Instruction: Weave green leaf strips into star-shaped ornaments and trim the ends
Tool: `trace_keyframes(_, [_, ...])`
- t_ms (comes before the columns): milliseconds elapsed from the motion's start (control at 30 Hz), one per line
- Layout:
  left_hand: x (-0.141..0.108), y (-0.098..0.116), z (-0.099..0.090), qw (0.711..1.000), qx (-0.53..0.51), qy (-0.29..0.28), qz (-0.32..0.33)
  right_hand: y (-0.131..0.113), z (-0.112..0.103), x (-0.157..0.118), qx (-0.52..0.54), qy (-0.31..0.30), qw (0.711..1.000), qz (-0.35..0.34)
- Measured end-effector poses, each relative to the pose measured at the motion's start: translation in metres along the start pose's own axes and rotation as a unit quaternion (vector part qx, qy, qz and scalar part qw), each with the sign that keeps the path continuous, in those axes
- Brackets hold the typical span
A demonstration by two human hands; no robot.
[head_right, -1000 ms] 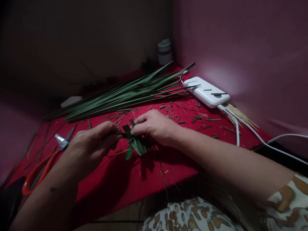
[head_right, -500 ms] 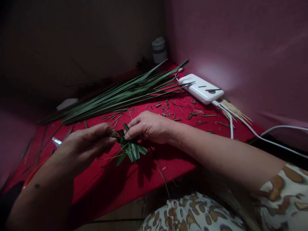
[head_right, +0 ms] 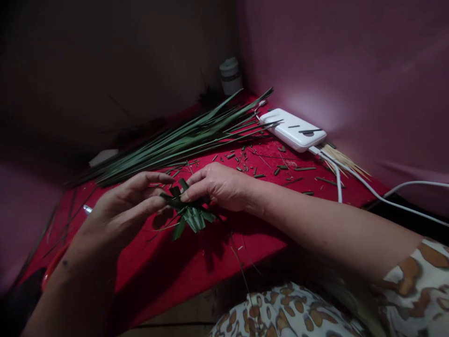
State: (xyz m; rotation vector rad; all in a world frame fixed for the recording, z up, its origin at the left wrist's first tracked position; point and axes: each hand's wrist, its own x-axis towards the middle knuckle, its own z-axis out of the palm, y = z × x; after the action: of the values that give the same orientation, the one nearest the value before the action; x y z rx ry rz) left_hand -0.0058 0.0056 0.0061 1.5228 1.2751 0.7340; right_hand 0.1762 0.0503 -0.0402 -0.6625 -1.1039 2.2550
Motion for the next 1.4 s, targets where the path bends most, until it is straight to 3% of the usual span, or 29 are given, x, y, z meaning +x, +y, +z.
trace_keyframes(233, [0.001, 0.007, -0.013, 0.994, 0.089, 0.021, -0.059, 0.000, -0.001, -0.002, -0.013, 0.044, 0.998, -0.052])
trace_keyframes(500, [-0.001, 0.005, -0.003, 0.996, 0.034, 0.046, -0.066, 0.003, 0.001, -0.001, -0.012, 0.040, 0.996, -0.076])
trace_keyframes(700, [0.000, 0.000, 0.004, 0.997, -0.004, 0.027, -0.071, 0.006, -0.001, 0.000, -0.023, 0.042, 0.997, -0.062])
trace_keyframes(967, [-0.003, 0.005, -0.017, 0.997, 0.048, -0.002, -0.065, 0.003, -0.001, 0.000, -0.037, 0.070, 0.995, -0.064])
trace_keyframes(1133, [-0.001, 0.002, -0.009, 0.998, 0.033, -0.012, -0.057, 0.001, 0.001, -0.003, -0.088, 0.087, 0.990, -0.063])
trace_keyframes(1400, [0.006, -0.003, 0.009, 0.997, -0.011, 0.073, -0.012, 0.002, 0.003, -0.004, -0.153, 0.070, 0.985, -0.045])
